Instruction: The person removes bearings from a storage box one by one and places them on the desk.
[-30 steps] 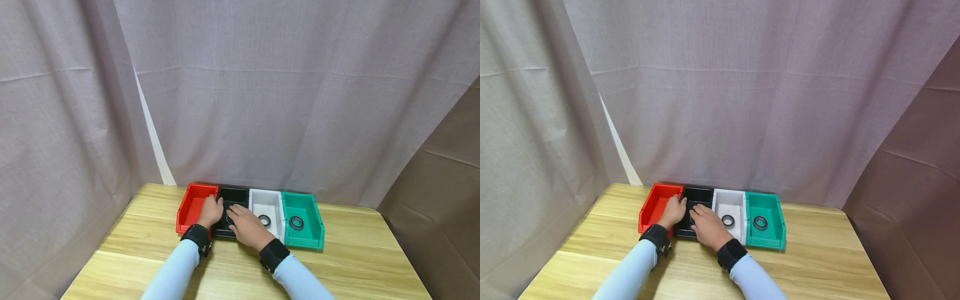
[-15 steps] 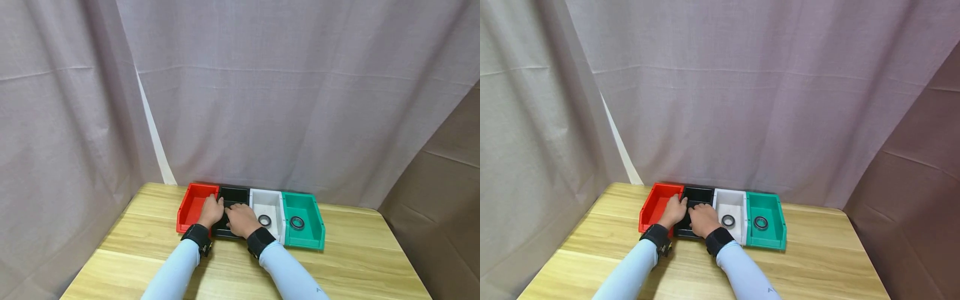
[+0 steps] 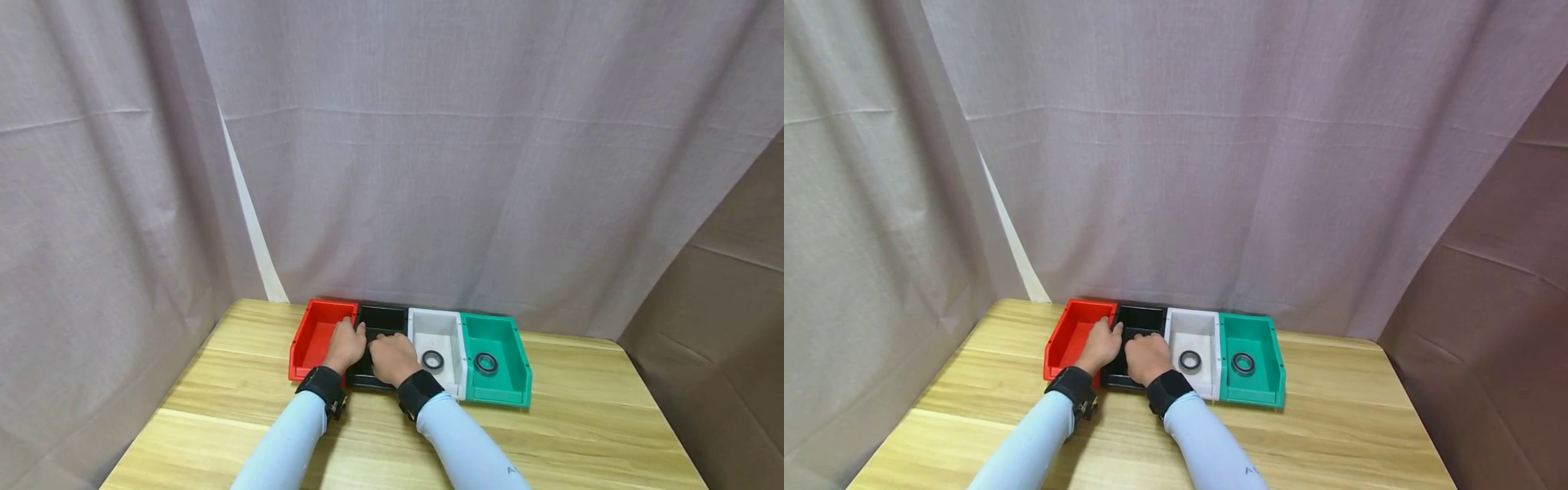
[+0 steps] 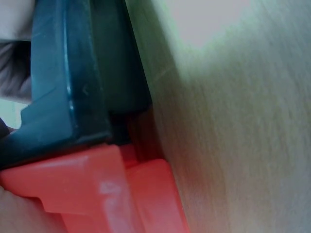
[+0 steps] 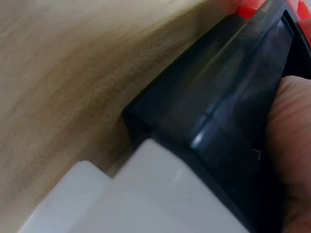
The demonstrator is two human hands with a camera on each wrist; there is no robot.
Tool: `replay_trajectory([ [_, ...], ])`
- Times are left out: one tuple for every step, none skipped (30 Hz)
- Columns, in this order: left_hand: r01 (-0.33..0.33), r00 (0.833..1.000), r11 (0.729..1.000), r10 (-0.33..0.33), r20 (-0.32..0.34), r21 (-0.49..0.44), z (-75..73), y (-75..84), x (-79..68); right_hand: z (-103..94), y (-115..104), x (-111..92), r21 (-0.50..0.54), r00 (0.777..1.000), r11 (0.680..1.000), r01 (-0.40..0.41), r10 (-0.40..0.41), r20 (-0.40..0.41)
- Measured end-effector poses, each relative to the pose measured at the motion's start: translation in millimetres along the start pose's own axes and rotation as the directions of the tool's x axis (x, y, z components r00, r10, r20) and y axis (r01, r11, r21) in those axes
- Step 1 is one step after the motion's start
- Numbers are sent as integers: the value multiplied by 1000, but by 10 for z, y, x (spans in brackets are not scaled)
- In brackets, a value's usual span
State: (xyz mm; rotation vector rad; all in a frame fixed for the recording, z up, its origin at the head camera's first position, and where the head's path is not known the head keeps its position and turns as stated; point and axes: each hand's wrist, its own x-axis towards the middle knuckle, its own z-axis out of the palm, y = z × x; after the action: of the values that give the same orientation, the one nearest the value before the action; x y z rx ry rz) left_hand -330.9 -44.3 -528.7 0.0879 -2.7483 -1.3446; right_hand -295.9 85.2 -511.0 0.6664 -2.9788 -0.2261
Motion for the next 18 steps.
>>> replay_trajectory([
  [0, 1000, 1000, 0, 2, -1, 0, -4, 0, 2, -3, -1, 2, 1000, 1000, -4, 4, 0],
  [0, 1000, 1000, 0, 4, -3, -2, -7, 1, 5, -5, -1, 5, 1000, 1000, -7, 7, 0],
  [-1, 1000, 1000, 1, 5, -4, -3, -8, 0, 6, -8, -2, 8, 1000, 1000, -9, 9, -1],
  [-1, 1000, 1000, 1, 5, -5, -7, -6, -1, 6, -10, -3, 9, 1000, 1000, -12, 12, -2],
  [1, 1000, 1000, -1, 6, -7, -9, -4, -3, 6, -12, -4, 12, 1000, 1000, -14, 14, -1],
  [3, 1000, 1000, -3, 7, -10, -11, -1, -6, 5, -14, -6, 12, 1000, 1000, -15, 15, -4],
  [4, 1000, 1000, -4, 7, -12, -12, 1, -9, 5, -16, -8, 14, 1000, 1000, -17, 17, -6],
  [5, 1000, 1000, -5, 7, -13, -13, 2, -10, 4, -18, -10, 12, 1000, 1000, -17, 17, -5],
  [6, 1000, 1000, -6, 7, -12, -12, 2, -12, 2, -20, -11, 11, 1000, 1000, -17, 17, -5],
  [6, 1000, 1000, -6, 7, -12, -10, 2, -10, 2, -20, -11, 11, 1000, 1000, -17, 17, -4],
  [7, 1000, 1000, -7, 6, -13, -7, 1, -7, 2, -18, -10, 9, 1000, 1000, -18, 18, -3],
  [7, 1000, 1000, -7, 6, -13, -5, -1, -4, 3, -16, -9, 8, 1000, 1000, -18, 18, -4],
  [6, 1000, 1000, -6, 4, -12, -2, -3, 0, 6, -14, -5, 8, 1000, 1000, -20, 20, -4],
  [7, 1000, 1000, -7, 4, -11, 0, -5, 5, 10, -13, -1, 8, 1000, 1000, -21, 21, -4],
  [10, 1000, 1000, -10, 5, -9, 2, -7, 10, 17, -12, 4, 9, 1000, 1000, -23, 23, -3],
  [12, 1000, 1000, -12, 6, -8, 2, -8, 14, 22, -10, 8, 10, 1000, 1000, -26, 26, -1],
  [17, 1000, 1000, -17, 10, -10, 2, -8, 16, 27, -10, 12, 11, 1000, 1000, -28, 28, 1],
  [19, 1000, 1000, -19, 12, -9, 1, -9, 19, 31, -10, 16, 11, 1000, 1000, -29, 29, 3],
])
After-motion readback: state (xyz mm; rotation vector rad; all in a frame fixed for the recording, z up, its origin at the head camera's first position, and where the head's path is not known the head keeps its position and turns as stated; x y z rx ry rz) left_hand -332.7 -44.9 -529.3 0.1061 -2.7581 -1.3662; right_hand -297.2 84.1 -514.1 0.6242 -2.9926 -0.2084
